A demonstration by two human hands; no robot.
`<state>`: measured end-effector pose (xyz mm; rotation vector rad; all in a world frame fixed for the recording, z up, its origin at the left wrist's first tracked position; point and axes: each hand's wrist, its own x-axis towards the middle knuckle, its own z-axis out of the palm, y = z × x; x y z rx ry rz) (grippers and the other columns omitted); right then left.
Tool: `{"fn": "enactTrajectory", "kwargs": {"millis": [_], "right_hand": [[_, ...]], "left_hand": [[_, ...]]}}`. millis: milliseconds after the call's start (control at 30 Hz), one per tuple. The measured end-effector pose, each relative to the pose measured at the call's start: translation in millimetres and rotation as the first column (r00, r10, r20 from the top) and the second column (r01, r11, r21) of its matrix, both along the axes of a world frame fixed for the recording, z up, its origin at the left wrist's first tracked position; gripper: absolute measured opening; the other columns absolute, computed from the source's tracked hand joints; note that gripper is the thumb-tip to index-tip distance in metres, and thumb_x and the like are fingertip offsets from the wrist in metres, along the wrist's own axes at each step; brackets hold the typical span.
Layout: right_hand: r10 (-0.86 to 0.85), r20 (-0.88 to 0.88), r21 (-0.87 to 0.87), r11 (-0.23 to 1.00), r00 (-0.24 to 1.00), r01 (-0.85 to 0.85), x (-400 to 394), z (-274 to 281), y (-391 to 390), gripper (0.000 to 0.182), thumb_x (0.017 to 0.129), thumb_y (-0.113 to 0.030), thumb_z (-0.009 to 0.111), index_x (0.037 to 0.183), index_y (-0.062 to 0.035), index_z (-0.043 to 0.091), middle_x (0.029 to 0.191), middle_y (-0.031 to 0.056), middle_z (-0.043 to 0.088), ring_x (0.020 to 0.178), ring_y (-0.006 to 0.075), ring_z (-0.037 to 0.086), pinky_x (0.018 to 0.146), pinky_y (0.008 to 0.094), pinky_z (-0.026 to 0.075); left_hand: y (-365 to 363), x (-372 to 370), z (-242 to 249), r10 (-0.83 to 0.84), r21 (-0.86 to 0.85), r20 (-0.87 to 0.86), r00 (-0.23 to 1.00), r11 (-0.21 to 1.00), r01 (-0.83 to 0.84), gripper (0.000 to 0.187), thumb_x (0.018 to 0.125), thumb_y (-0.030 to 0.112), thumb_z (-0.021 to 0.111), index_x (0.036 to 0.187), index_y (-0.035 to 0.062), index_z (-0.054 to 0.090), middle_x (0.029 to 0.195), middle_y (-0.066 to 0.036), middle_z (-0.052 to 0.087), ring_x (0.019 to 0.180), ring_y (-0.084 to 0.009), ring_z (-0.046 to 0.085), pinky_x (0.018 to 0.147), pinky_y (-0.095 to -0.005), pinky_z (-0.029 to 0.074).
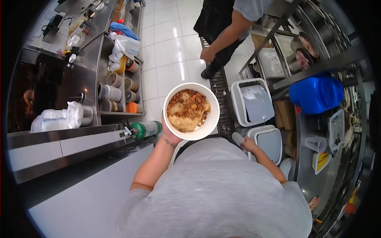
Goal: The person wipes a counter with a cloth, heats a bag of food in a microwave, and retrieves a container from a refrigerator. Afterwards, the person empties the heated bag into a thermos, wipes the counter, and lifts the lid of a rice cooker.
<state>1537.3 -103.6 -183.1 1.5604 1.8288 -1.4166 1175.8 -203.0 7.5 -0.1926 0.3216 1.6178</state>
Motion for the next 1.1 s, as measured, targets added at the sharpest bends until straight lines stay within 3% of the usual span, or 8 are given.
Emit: {"fn": "enactTrajectory", "kwargs": {"millis": [167,300,400,533,667,900,1000,1100], "right_hand": [[-0.608,-0.166,-0.3,0.781,0.777,0.547,-7.1,-7.2,25.1,0.021,0.079,-0.016,0.055,0.095,-0.0032,0.057,0.079,0.0067,0.061,0.071,0.0176,0.06,0.065,0.0288,0.05],[-0.674,-0.246,-0.362,0.731,0.697,0.579,-18.0,-25.4,18.9,0.015,0.079,-0.018,0.059,0.084,-0.0047,0.063,0.076,0.0073,0.063,0.07,0.0174,0.059,0.061,0.0304,0.044],[-0.455,-0.235,0.141,0.859,0.859,0.493,-23.7,-41.7,33.2,0.02,0.082,-0.018,0.054,0.081,-0.0003,0.064,0.072,0.0053,0.062,0.065,0.0164,0.059,0.06,0.0285,0.046],[-0.221,-0.151,0.613,0.743,0.963,0.267,-58.8,17.6,84.5,0.021,0.087,-0.017,0.052,0.083,0.001,0.062,0.075,0.0091,0.065,0.061,0.0154,0.057,0.058,0.0293,0.045],[-0.384,-0.709,0.299,0.597,0.592,0.745,-101.9,102.7,123.3,0.022,0.087,-0.006,0.049,0.105,-0.0036,0.062,0.079,0.0048,0.062,0.064,0.0097,0.055,0.058,0.0244,0.043],[-0.174,-0.768,0.274,0.78,0.616,0.562,-173.3,236.9,173.7,0.023,0.091,-0.015,0.052,0.101,0.0006,0.066,0.084,0.0025,0.061,0.07,0.0078,0.054,0.063,0.0214,0.042],[-0.127,-0.767,0.124,0.932,0.629,0.339,-203.6,241.5,191.3,0.028,0.092,-0.023,0.055,0.1,0.0016,0.066,0.081,0.0019,0.061,0.072,0.0087,0.055,0.065,0.0228,0.043],[-0.221,-0.689,0.022,0.946,0.69,0.325,-236.2,236.9,220.7,0.031,0.092,-0.027,0.055,0.097,0.0024,0.065,0.078,0.0026,0.062,0.074,0.0088,0.056,0.068,0.0232,0.043]], "left_hand": [[39.3,-37.7,16.7,-0.02,0.077,-0.021,1.0,0.997,0.021,0.063,0.09,0.052,0.034,0.137,0.0102,0.035,0.138,-0.015,0.04,0.125,-0.034,0.042,0.104,-0.0526,0.034],[63.1,-48.0,30.3,-0.078,0.087,-0.038,0.996,0.993,0.081,0.073,0.081,0.065,0.042,0.138,0.0207,0.034,0.141,-0.009,0.036,0.13,-0.03,0.035,0.107,-0.0513,0.028],[71.9,-55.7,22.1,-0.121,0.122,-0.033,0.992,0.985,0.124,0.07,0.083,0.063,0.04,0.138,0.0186,0.034,0.141,-0.01,0.037,0.129,-0.0316,0.036,0.107,-0.0521,0.029],[80.2,-61.9,19.0,-0.062,0.07,0.03,0.998,0.996,0.06,0.066,0.089,0.055,0.036,0.138,0.0116,0.035,0.138,-0.014,0.04,0.126,-0.0354,0.04,0.103,-0.0544,0.034],[109.7,-68.7,15.9,-0.19,0.128,0.029,0.981,0.974,0.185,0.064,0.089,0.053,0.037,0.137,0.0107,0.036,0.137,-0.017,0.04,0.123,-0.0356,0.044,0.098,-0.0545,0.04],[183.1,-58.3,33.8,-0.201,0.073,-0.138,0.97,0.975,0.212,0.056,0.093,0.044,0.034,0.135,0.0072,0.037,0.136,-0.016,0.042,0.122,-0.0331,0.045,0.101,-0.0485,0.039],[197.1,-63.2,26.6,-0.199,-0.066,-0.364,0.91,0.98,0.188,0.049,0.098,0.036,0.032,0.133,0.0038,0.038,0.134,-0.014,0.044,0.122,-0.028,0.045,0.102,-0.0413,0.04],[216.2,-68.1,28.0,-0.162,-0.212,-0.482,0.861,0.975,0.064,0.057,0.096,0.047,0.032,0.134,0.005,0.037,0.135,-0.013,0.043,0.123,-0.0264,0.045,0.102,-0.0404,0.039]]}}
